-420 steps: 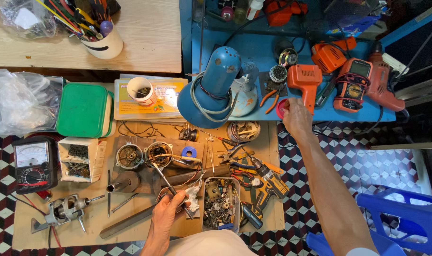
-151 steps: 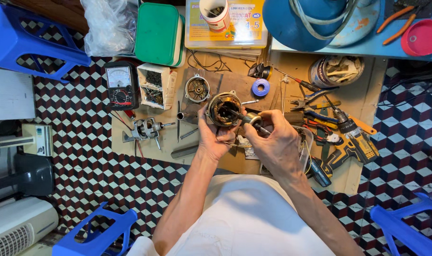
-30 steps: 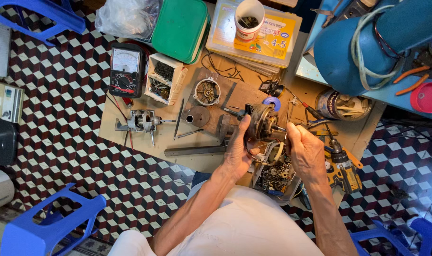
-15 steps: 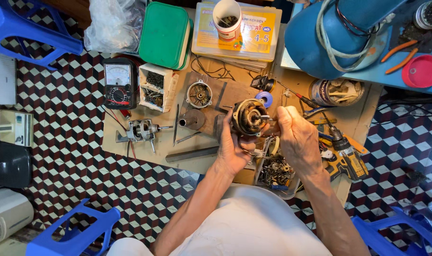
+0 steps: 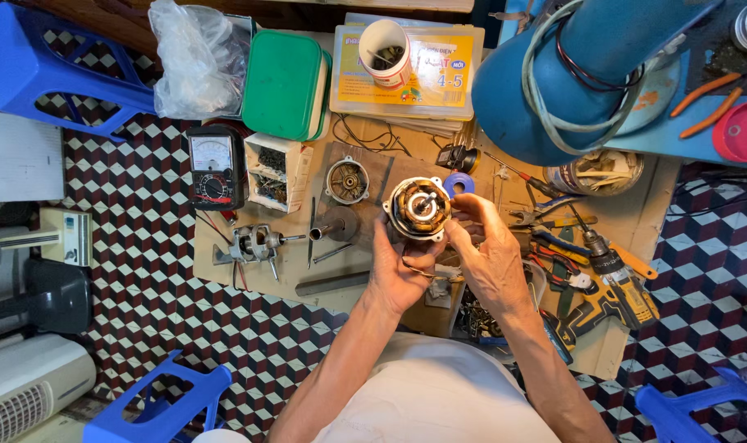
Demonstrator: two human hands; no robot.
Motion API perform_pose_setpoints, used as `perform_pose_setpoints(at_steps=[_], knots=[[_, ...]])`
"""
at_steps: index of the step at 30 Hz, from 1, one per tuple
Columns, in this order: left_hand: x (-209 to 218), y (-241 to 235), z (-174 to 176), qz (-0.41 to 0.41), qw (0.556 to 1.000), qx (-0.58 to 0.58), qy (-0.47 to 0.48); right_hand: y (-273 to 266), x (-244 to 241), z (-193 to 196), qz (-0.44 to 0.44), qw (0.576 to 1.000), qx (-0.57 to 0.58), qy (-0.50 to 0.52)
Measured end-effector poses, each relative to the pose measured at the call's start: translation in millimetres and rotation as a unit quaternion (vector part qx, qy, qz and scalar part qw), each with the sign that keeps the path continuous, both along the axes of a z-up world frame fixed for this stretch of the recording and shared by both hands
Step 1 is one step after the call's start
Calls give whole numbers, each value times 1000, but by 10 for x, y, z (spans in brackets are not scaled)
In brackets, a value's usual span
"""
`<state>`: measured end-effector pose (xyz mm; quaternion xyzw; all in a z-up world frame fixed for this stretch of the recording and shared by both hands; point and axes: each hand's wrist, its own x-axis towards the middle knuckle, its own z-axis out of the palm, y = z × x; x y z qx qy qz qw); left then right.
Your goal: The person disassembles a small electrical motor, removes the rotor, and uses a screwdriver to adjust internal components. They wipe parts with a cloth and reassemble the motor housing.
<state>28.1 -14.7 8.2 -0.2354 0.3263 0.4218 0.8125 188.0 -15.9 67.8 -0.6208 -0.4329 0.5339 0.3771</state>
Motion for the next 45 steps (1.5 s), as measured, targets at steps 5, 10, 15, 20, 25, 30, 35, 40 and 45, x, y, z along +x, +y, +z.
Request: perform_pose_setpoints(at_steps=[5,10,15,20,25,30,35,40,45], knots=[[-18,107,-30,-2,999,30,-21,85,-3,-64,-9,997,58,42],[-26,223,4,10,1000,13,-26,178,-21,-77,-22,999,18,39],[-23,306,22,13,999,23,-33,237,-18,-99,-20,999,17,42],[-26,330,-13,9,1000,5,-17,265,-11,-166,-27,998,19,60],[-81,293,-158,-11,999,-11,-30,242,12,-250,-33,997,17,74],[-100,274,-208,-45,977,142,-151,209,44,-275,-43,994,-11,99],[28,356,-151,-34,991,-54,116,188,78,-270,-53,993,-50,95],[80,400,-144,-46,991,-39,120,234,110,-212,-54,998,5,-14],[90,376,-191,-54,992,-36,111,320,83,-174,-57,984,137,-97]])
